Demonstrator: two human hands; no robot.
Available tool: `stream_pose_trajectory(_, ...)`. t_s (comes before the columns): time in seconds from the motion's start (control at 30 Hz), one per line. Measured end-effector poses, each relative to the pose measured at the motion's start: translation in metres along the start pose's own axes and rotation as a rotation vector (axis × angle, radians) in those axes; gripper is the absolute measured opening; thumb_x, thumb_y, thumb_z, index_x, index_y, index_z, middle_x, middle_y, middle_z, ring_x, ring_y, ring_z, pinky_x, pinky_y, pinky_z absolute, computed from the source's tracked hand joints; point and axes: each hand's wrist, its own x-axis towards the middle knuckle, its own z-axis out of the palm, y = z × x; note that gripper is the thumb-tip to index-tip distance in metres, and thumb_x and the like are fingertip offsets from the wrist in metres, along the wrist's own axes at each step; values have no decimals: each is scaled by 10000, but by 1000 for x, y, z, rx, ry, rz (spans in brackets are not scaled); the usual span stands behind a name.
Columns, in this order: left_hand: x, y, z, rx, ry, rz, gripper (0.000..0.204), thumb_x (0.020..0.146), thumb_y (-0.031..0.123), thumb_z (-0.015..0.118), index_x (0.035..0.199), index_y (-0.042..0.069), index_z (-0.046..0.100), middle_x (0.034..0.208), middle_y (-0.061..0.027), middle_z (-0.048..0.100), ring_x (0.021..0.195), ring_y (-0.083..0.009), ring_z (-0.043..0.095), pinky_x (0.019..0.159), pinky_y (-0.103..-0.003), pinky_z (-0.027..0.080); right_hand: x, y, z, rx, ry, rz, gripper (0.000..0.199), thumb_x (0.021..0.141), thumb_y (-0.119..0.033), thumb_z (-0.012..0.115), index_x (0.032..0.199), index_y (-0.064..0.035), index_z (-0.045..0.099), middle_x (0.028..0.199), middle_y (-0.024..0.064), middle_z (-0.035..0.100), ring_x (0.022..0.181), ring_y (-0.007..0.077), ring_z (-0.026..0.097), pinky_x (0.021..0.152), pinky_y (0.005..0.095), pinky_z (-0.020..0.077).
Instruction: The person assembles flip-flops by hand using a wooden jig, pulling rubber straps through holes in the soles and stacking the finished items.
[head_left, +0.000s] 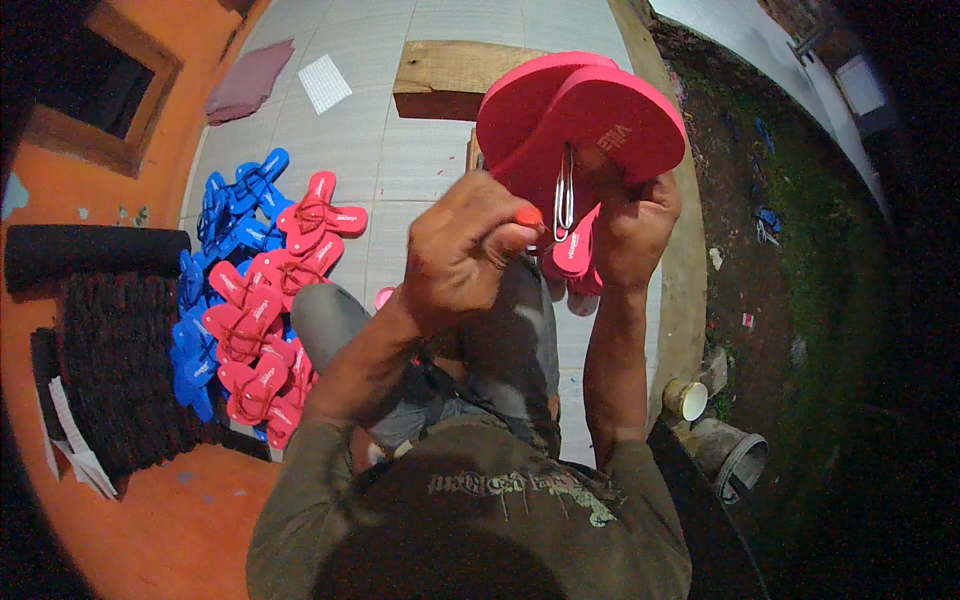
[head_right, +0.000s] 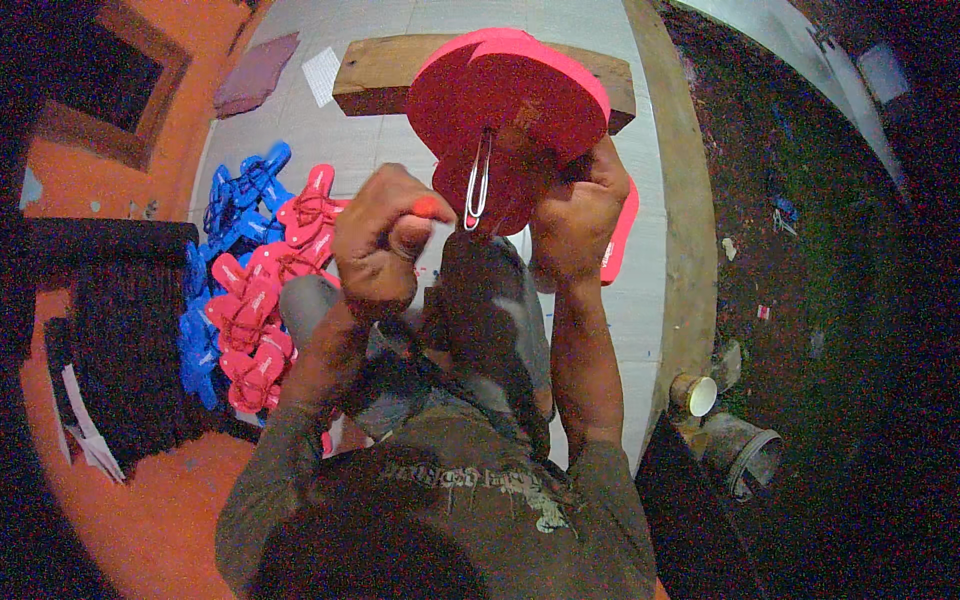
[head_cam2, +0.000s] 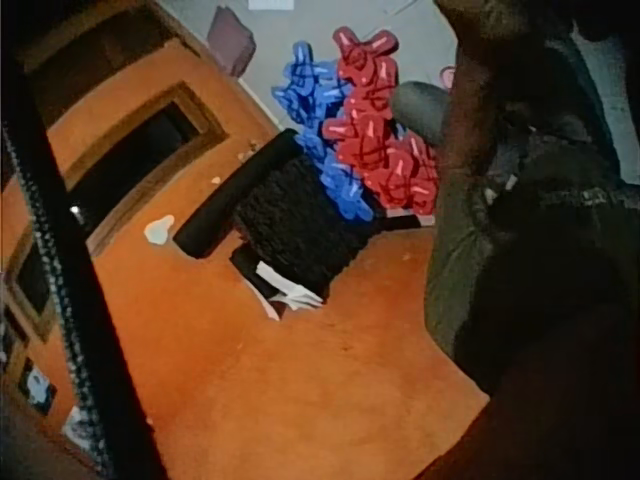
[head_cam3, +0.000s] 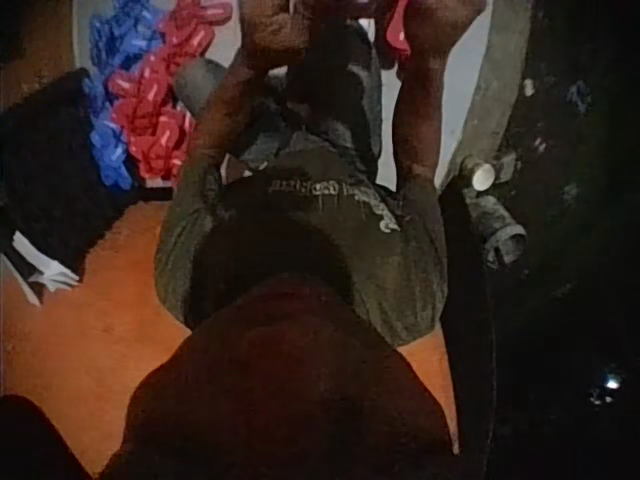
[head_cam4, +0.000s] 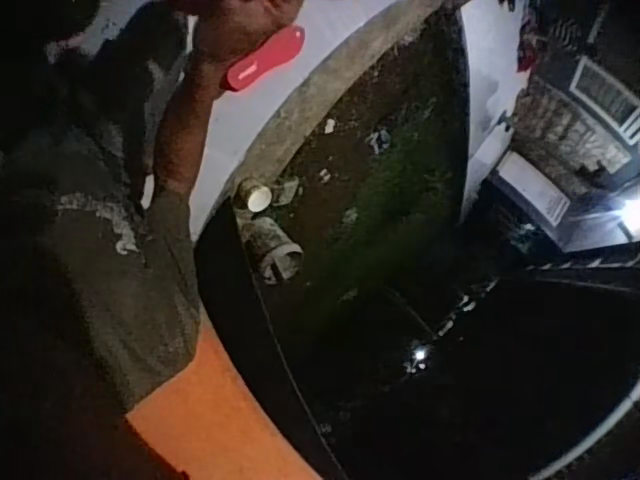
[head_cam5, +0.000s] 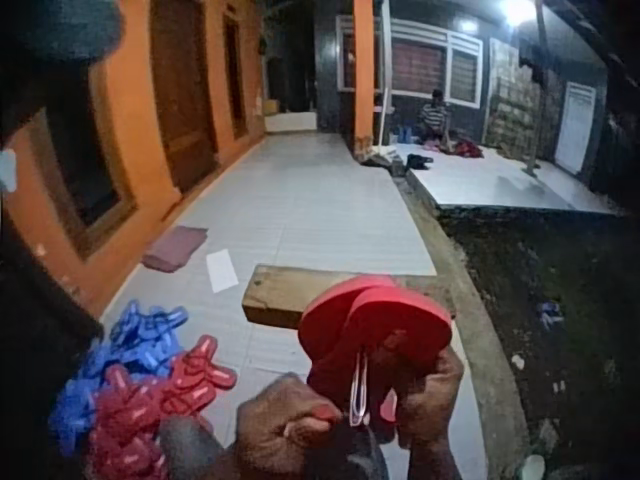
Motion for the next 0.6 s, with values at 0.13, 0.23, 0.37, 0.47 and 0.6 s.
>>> stream_pose_trajectory(0.13, 10, -8, 2, -57, -248, 49, 216, 828, 184, 518, 723, -3, 544, 630, -104, 456, 576, -259, 449, 507, -343, 360, 0, -1, 1, 59, 5, 5, 226, 758, 11, 616, 977, -10, 567, 908, 52, 617, 791, 118, 580, 694, 243, 453)
stream_pose_trajectory(0.23, 15, -20, -1, -74, -355, 137, 230, 830, 209, 510, 715, 13, 543, 631, -94, 459, 571, -259, 448, 506, -341, 355, 2, -4, 2, 55, -22, -19, 243, 750, 16, 622, 984, -11, 563, 917, 54, 614, 810, 123, 577, 718, 248, 451)
stream_pose_trajectory(0.37, 5, -29, 6, -165, -384, 15, 276, 853, 248, 473, 695, 29, 533, 596, -83, 448, 560, -250, 438, 512, -333, 348, -1, -7, 4, 67, -14, -5, 262, 742, 20, 628, 993, -11, 562, 934, 57, 610, 820, 123, 575, 724, 251, 451)
stream_pose_trajectory(0.47, 4, -24, 5, -322, -435, -272, 335, 886, 286, 433, 679, 37, 519, 567, -47, 413, 545, -174, 406, 519, -301, 336, 4, -11, 1, 2, -71, -8, 263, 738, 1, 641, 990, -8, 568, 922, 56, 615, 808, 117, 576, 717, 248, 451)
stream_pose_trajectory(0.6, 15, -8, 4, -563, -441, -675, 379, 896, 342, 423, 714, 32, 543, 577, 23, 410, 548, -74, 360, 511, -228, 278, 5, -23, 0, -16, -73, 110, 252, 733, -34, 660, 971, -6, 583, 893, 55, 623, 791, 111, 577, 705, 254, 455)
